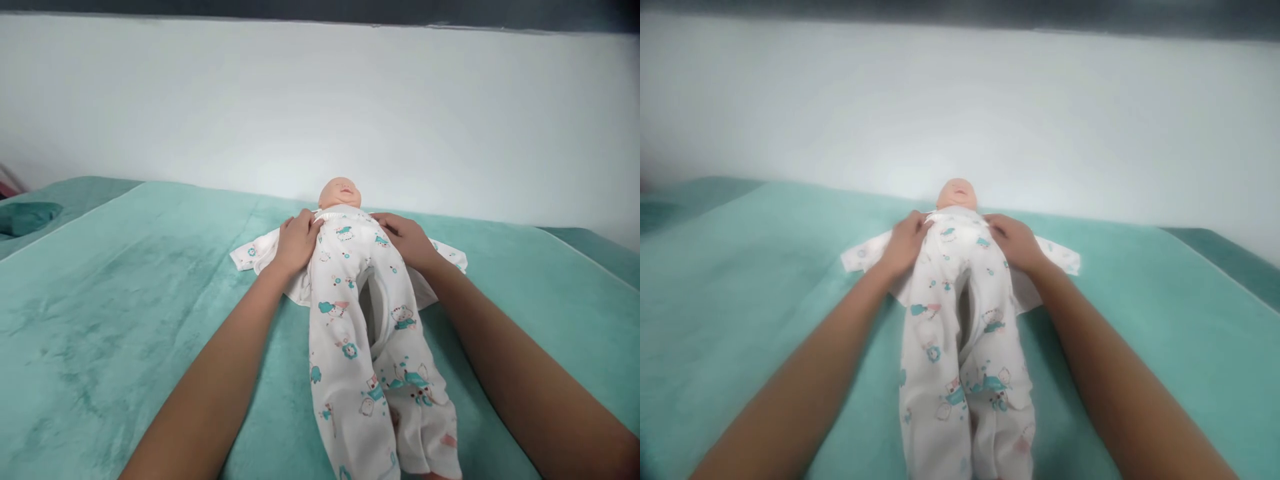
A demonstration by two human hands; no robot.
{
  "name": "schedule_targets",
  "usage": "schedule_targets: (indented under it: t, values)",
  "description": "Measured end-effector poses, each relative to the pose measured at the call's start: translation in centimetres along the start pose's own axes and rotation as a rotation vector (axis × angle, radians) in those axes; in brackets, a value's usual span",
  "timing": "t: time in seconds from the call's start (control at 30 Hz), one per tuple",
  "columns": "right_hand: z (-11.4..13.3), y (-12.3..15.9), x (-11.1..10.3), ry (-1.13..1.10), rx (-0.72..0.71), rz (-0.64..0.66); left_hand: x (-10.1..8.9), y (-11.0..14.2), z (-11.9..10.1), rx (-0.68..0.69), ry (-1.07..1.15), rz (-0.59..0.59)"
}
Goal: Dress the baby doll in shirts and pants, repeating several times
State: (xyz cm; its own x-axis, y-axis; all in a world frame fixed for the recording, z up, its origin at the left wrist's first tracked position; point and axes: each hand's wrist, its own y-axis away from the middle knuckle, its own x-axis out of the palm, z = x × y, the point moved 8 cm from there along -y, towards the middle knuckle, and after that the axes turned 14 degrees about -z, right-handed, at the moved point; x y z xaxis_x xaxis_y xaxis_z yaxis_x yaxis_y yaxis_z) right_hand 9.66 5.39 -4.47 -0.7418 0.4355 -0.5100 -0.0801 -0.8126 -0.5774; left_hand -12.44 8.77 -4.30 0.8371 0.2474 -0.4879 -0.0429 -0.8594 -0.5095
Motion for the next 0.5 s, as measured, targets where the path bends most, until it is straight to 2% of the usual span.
schedule_targets:
  t: [0.2,0.33,0.5]
  values:
    - [-1.6,-2.3,0.0,0.353,0.108,-0.112,0.1,-1.6,1.6,-0.088,-0.002,-0.09]
    - [-2.1,-3.2,0.2,0.376,0.19,-0.119,0.4,-2.3,2.2,-0.138,0.017,-0.145]
    - [-3.1,-3.9,0.4,0.387,0.215,-0.127,0.7,-2.7,2.6,-0.17,-0.002,-0.169]
